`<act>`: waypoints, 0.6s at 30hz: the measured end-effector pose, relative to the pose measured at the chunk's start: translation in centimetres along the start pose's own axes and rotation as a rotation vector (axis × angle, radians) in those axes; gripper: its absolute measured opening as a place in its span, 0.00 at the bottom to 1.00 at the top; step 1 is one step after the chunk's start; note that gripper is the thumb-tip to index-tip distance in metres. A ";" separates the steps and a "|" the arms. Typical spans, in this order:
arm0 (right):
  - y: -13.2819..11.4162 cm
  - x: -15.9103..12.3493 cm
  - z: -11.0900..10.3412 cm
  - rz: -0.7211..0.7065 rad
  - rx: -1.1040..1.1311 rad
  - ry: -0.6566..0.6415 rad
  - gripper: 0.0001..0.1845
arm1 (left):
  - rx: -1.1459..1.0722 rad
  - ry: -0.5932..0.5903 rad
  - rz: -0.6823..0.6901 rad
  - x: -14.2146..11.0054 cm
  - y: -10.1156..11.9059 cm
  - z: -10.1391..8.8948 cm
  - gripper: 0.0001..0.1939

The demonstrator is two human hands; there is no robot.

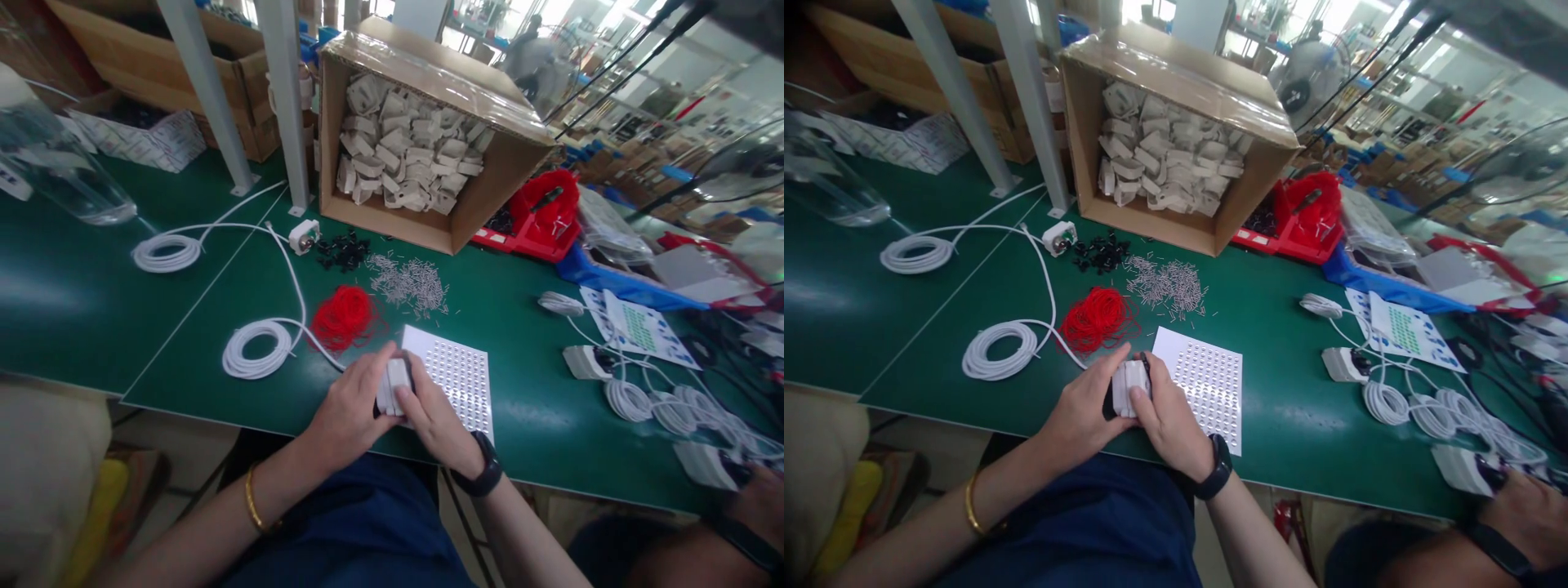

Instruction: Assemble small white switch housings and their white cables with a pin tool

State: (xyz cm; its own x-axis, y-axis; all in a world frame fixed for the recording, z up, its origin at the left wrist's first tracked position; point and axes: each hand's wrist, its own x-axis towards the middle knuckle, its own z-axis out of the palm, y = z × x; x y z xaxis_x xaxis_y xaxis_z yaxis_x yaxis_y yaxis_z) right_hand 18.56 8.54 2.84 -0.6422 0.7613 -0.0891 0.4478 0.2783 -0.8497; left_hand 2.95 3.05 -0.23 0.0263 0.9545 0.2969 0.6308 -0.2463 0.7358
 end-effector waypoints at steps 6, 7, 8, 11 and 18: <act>-0.1 0.1 1.3 0.215 0.512 0.053 0.31 | -0.218 0.071 -0.066 -0.5 -1.4 -0.1 0.35; -0.1 0.2 1.8 0.295 0.668 0.031 0.29 | -0.276 0.111 -0.086 -0.6 -1.7 -0.1 0.33; -0.1 0.2 2.2 0.351 0.794 0.010 0.27 | -0.342 0.128 -0.102 -0.6 -2.0 -0.3 0.33; -0.4 0.5 3.5 0.368 0.931 0.039 0.23 | -0.587 0.015 -0.122 0.0 -2.8 -1.6 0.40; -1.4 0.5 3.8 0.297 0.689 0.152 0.22 | -0.588 -0.204 -0.316 3.1 -2.7 -4.8 0.23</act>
State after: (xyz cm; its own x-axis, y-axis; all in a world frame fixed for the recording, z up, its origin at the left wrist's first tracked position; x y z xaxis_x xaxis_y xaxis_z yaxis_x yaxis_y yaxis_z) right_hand 15.26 6.31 2.00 -0.4408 0.8330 -0.3343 0.0670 -0.3409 -0.9377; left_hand -2.35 5.88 1.66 0.0924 0.9937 -0.0641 0.1088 0.0539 0.9926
